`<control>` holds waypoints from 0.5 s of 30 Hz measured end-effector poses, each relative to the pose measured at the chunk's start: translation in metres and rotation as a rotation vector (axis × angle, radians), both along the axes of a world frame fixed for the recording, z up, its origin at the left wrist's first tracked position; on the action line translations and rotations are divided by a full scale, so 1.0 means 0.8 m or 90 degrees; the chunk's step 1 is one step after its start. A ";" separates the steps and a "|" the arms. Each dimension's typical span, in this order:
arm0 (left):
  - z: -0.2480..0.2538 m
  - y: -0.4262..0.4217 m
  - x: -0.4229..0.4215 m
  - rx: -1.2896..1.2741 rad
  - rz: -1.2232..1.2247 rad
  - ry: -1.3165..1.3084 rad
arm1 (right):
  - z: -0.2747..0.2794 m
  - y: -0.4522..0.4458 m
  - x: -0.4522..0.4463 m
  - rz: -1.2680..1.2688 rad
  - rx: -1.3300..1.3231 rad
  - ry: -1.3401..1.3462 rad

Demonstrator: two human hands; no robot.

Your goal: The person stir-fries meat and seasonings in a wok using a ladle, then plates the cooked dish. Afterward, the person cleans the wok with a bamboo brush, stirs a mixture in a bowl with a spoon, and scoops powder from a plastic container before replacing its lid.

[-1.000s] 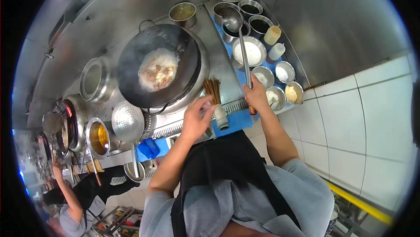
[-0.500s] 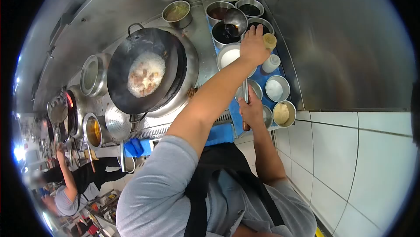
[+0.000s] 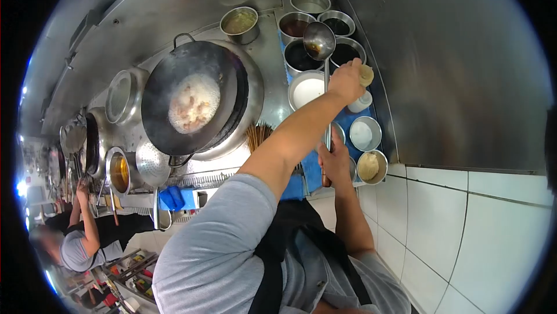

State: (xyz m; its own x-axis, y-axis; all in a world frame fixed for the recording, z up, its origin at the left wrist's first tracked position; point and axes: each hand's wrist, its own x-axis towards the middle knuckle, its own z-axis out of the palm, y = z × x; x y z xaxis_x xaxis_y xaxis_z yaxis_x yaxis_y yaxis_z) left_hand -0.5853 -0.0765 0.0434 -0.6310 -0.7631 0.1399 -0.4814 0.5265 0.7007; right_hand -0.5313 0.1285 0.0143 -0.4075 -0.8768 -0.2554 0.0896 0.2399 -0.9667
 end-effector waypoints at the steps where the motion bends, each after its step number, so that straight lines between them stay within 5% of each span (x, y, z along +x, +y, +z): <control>1: 0.005 0.004 0.005 -0.001 0.013 0.068 | -0.003 0.000 0.001 -0.002 0.006 0.017; 7: 0.135 0.011 0.095 0.039 0.049 0.288 | -0.003 0.000 0.012 -0.024 0.041 0.017; 9: 0.190 0.000 0.149 -0.005 0.072 0.518 | 0.011 0.003 0.015 0.023 0.004 -0.089; 10: 0.202 -0.022 0.165 0.056 -0.029 0.763 | 0.022 0.002 0.020 0.047 -0.016 -0.144; 11: 0.254 -0.004 0.207 0.183 -0.053 0.876 | 0.037 0.003 0.031 0.049 -0.009 -0.203; 12: 0.281 0.001 0.238 0.143 -0.058 0.962 | 0.051 0.003 0.044 0.073 -0.009 -0.212; 14: 0.300 0.000 0.316 0.156 0.098 0.650 | 0.073 0.001 0.070 0.129 -0.011 -0.226; 15: 0.286 -0.018 0.349 0.123 0.028 0.709 | 0.081 -0.002 0.083 0.193 -0.041 -0.233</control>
State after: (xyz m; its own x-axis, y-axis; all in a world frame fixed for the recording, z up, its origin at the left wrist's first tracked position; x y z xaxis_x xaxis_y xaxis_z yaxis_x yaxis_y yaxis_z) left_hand -0.3062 -0.0908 0.2725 -0.2002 -0.8516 0.4845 0.4468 0.3608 0.8187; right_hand -0.4648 0.1270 0.0789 -0.0238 -0.9611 -0.2750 0.3625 0.2481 -0.8984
